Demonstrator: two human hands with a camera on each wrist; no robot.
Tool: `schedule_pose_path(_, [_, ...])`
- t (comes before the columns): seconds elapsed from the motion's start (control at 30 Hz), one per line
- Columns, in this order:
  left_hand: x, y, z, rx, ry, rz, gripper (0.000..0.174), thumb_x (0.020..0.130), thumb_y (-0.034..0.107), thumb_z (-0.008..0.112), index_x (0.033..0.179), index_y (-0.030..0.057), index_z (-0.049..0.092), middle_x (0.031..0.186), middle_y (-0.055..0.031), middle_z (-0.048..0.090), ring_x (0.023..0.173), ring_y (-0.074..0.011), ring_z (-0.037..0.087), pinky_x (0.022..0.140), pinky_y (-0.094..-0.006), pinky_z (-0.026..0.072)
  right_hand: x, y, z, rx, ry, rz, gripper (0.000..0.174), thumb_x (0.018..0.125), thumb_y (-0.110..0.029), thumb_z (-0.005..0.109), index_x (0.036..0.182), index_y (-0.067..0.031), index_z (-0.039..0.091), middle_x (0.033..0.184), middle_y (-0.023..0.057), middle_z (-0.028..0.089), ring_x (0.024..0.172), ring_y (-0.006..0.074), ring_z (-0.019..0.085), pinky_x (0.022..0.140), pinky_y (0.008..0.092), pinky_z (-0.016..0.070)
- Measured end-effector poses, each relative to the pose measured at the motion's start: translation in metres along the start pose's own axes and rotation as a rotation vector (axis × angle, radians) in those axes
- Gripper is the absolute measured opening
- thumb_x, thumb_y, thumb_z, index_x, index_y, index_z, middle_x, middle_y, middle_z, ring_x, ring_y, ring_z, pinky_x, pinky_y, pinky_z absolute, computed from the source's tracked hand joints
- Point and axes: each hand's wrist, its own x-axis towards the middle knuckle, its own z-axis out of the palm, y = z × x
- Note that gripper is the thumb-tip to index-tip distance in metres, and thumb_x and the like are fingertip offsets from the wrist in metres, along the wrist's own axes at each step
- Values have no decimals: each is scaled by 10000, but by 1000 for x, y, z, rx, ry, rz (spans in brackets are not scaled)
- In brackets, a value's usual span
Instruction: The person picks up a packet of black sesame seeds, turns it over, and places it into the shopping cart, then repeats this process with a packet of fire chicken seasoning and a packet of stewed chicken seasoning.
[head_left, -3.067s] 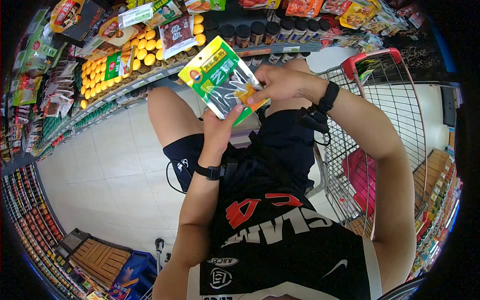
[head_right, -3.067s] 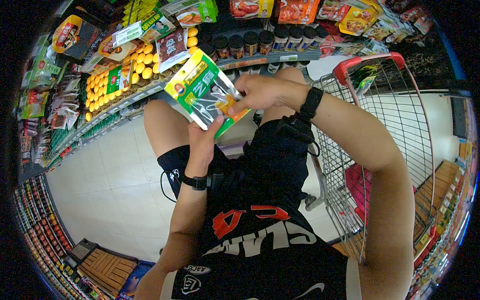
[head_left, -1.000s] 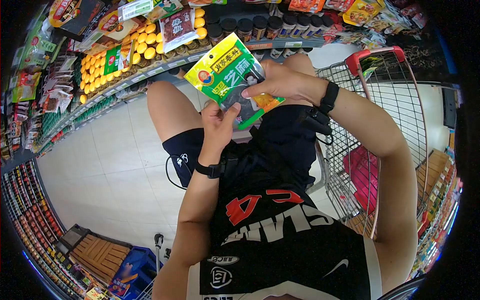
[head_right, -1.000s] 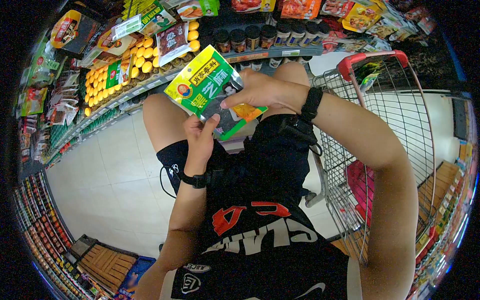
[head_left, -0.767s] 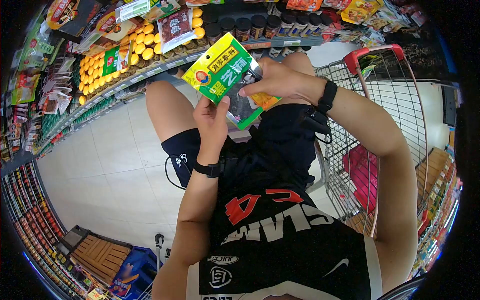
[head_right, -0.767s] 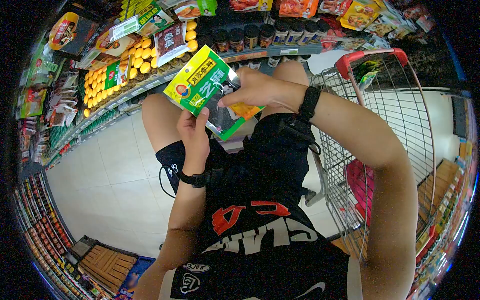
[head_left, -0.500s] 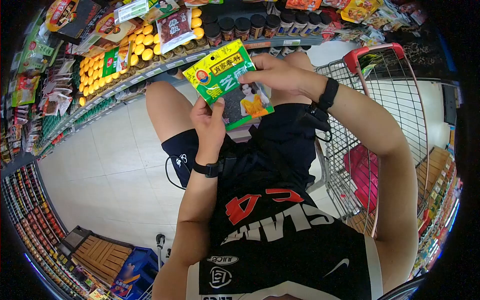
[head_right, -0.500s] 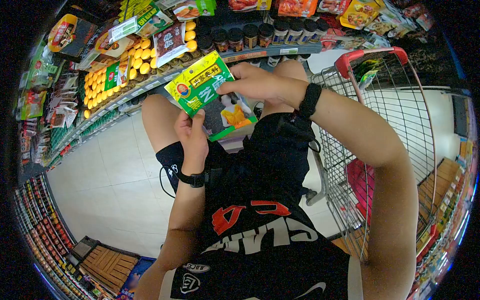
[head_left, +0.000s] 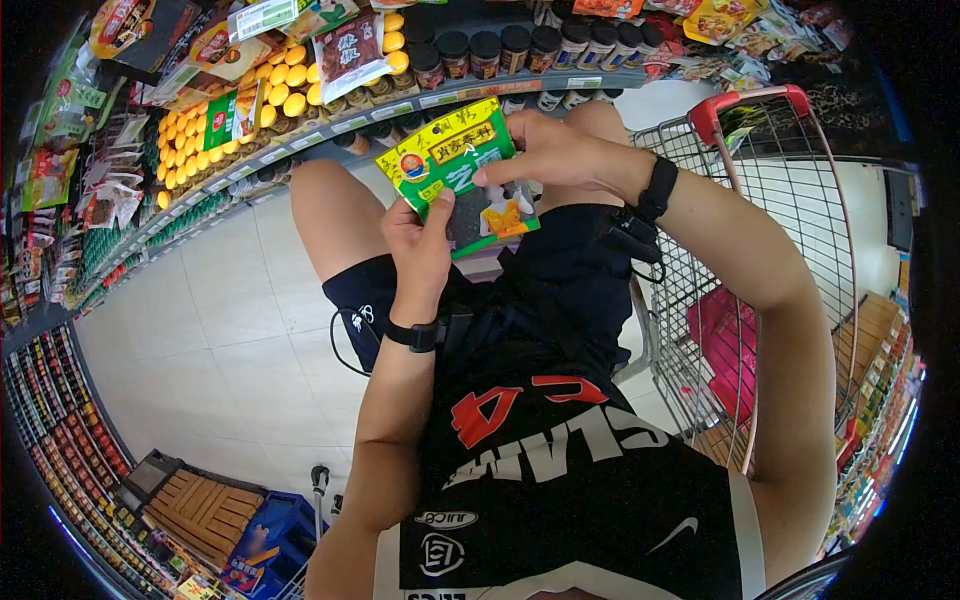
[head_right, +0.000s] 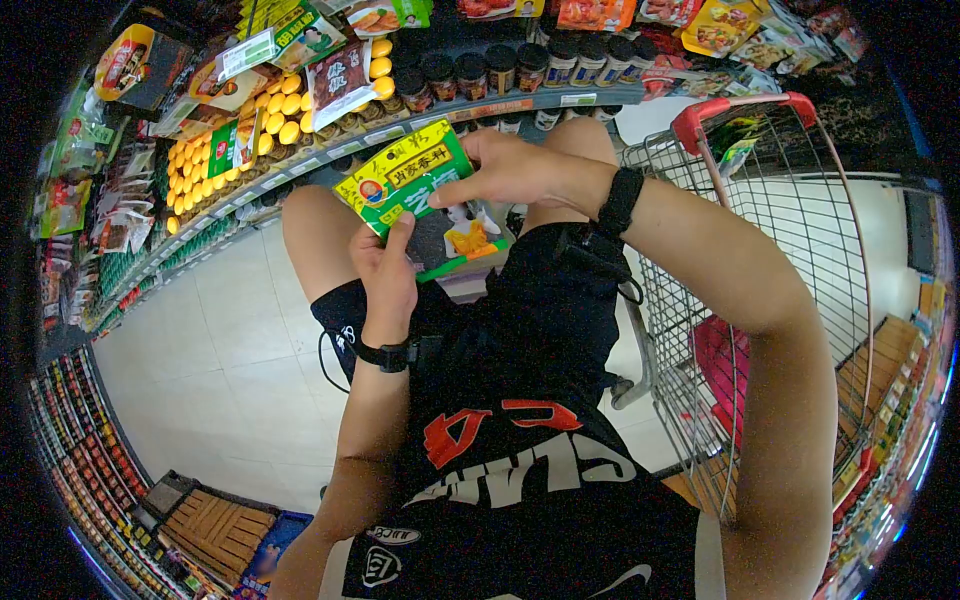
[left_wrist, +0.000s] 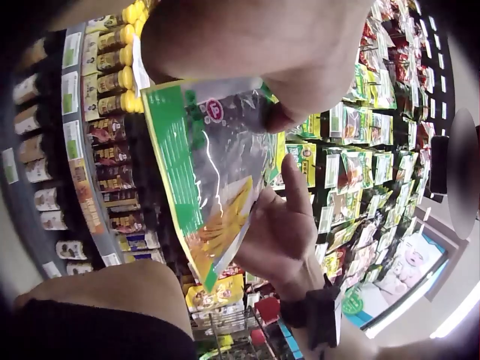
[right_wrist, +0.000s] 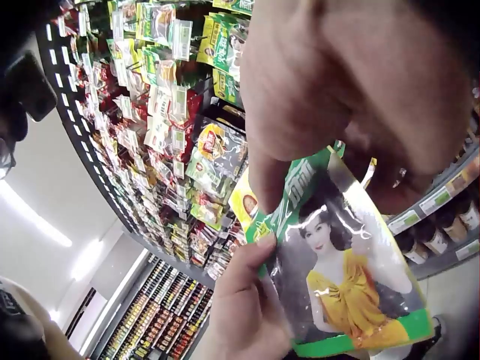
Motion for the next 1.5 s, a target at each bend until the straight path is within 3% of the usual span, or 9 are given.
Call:
schedule_pose_path(0.27, [-2, -1, 1, 32, -41, 56, 176, 927, 53, 632, 1086, -19, 654, 1065, -68, 679, 947, -104, 617, 868, -258, 476, -1, -3, -3, -34, 95, 174, 278, 842, -214, 741, 1067, -56, 698, 920, 0, 699, 758, 69, 586, 657, 241, 476])
schedule_pose_path(0.47, [0, 9, 3, 126, -45, 102, 194, 945, 99, 631, 1096, -22, 640, 1085, -70, 669, 967, -111, 611, 886, -259, 468, 2, 6, 1, 12, 108, -25, 336, 816, -274, 759, 1060, -51, 700, 899, 19, 698, 707, 74, 579, 566, 241, 448])
schedule_pose_path(0.67, [3, 0, -2, 33, 33, 75, 208, 955, 125, 622, 1105, -19, 634, 1095, -76, 666, 970, -110, 608, 880, -264, 472, 3, 4, -14, -238, -109, 268, 371, 856, -188, 736, 1162, 0, 642, 1010, 29, 694, 908, 76, 587, 811, 249, 467])
schedule_pose_path(0.87, [0, 0, -6, 107, -94, -124, 188, 927, 132, 664, 1043, -16, 668, 999, -48, 693, 860, -101, 631, 783, -254, 507, 4, 16, -12, -107, 43, 86, 363, 842, -272, 740, 1072, 2, 684, 968, 80, 698, 874, 137, 612, 774, 303, 490])
schedule_pose_path(1.07, [0, -8, 2, 208, -121, -56, 160, 891, 130, 715, 967, -10, 710, 891, -27, 706, 779, -68, 609, 697, -240, 498, -1, -7, -9, -44, 32, 183, 390, 851, -295, 735, 1103, -5, 673, 1075, 105, 679, 944, 150, 604, 838, 297, 474])
schedule_pose_path(1.17, [0, -6, 0, 254, -125, -37, 169, 897, 126, 706, 994, -12, 706, 898, -24, 705, 792, -60, 599, 707, -234, 493, 5, 8, -9, -138, 76, 30, 553, 823, -364, 753, 1221, -15, 594, 1024, 109, 670, 926, 164, 607, 814, 302, 483])
schedule_pose_path(1.3, [2, -7, 0, 494, -70, 152, 203, 870, 146, 722, 962, -28, 675, 830, -91, 688, 744, -155, 632, 682, -284, 487, 10, 5, -13, -590, 465, -111, 897, 732, -490, 797, 1409, -73, 383, 877, 117, 631, 860, 190, 626, 719, 337, 512])
schedule_pose_path(1.4, [6, -4, 0, 809, -29, 389, 236, 835, 163, 732, 870, -41, 618, 759, -179, 614, 695, -315, 612, 636, -363, 463, -4, -25, -10, -699, 477, -244, 899, 740, -451, 795, 1447, -118, 349, 842, 131, 635, 731, 210, 639, 629, 348, 517])
schedule_pose_path(1.5, [5, -8, 0, 909, -26, 427, 262, 826, 159, 728, 776, -36, 561, 727, -212, 566, 670, -396, 564, 596, -423, 426, -16, -49, -9, -751, 104, -276, 636, 866, -145, 686, 1429, -141, 389, 820, 118, 678, 667, 218, 659, 549, 361, 490])
